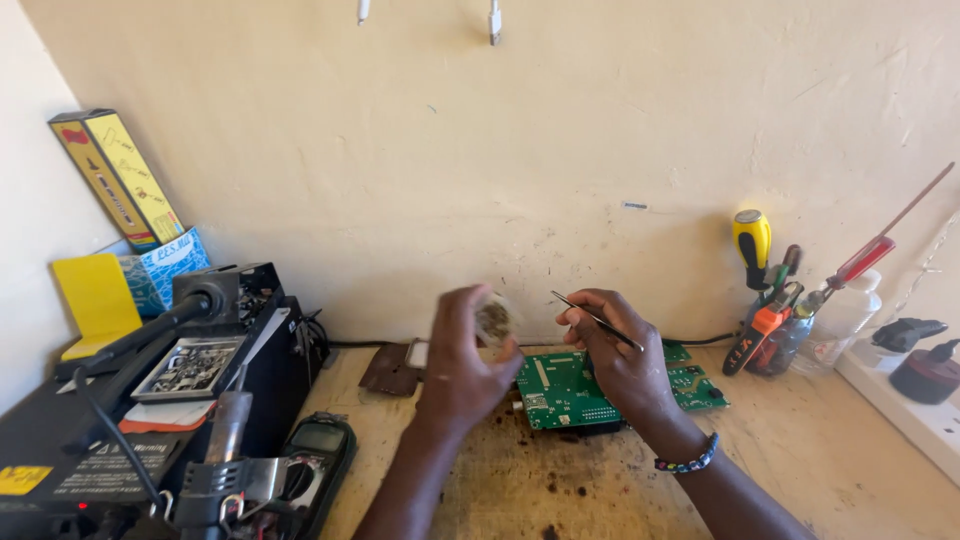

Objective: The person uses pliers to remove a component from a green circuit board, then uses a soldering iron to work on the board's surface. They also use a small brush to clean a component and place it back onto the board.

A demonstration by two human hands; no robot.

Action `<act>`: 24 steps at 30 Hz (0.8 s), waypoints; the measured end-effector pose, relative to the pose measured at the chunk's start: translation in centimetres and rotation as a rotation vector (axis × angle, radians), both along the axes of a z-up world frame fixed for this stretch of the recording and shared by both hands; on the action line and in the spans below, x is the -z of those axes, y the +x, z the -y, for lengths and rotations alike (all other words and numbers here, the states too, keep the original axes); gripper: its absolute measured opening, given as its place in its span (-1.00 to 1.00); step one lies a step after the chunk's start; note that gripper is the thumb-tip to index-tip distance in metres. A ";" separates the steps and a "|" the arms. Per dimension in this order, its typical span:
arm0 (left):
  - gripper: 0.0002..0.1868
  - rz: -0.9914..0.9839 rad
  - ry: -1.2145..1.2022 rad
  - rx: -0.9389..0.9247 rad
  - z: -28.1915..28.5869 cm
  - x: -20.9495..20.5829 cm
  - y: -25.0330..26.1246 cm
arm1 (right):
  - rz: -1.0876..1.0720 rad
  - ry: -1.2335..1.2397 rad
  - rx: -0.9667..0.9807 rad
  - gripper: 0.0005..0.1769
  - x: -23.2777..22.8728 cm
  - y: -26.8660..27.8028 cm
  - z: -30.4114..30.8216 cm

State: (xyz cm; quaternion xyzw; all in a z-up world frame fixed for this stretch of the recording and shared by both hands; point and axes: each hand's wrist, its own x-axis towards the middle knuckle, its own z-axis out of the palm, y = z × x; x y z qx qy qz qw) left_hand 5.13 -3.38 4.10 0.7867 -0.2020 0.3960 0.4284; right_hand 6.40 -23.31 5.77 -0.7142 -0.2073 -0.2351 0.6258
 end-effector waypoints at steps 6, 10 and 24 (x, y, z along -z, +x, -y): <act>-0.33 0.270 0.098 0.014 0.9 1.1 -0.2 | 0.010 0.017 -0.002 -0.72 -1.9 -1.7 -0.1; -0.36 0.189 0.044 0.045 0.2 1.1 -0.9 | 0.314 -0.160 -0.014 -0.88 -1.2 -2.6 -0.5; -0.30 0.053 -0.154 0.061 0.4 1.1 -1.5 | 0.486 -0.266 -0.104 -0.92 -0.2 -3.3 -1.4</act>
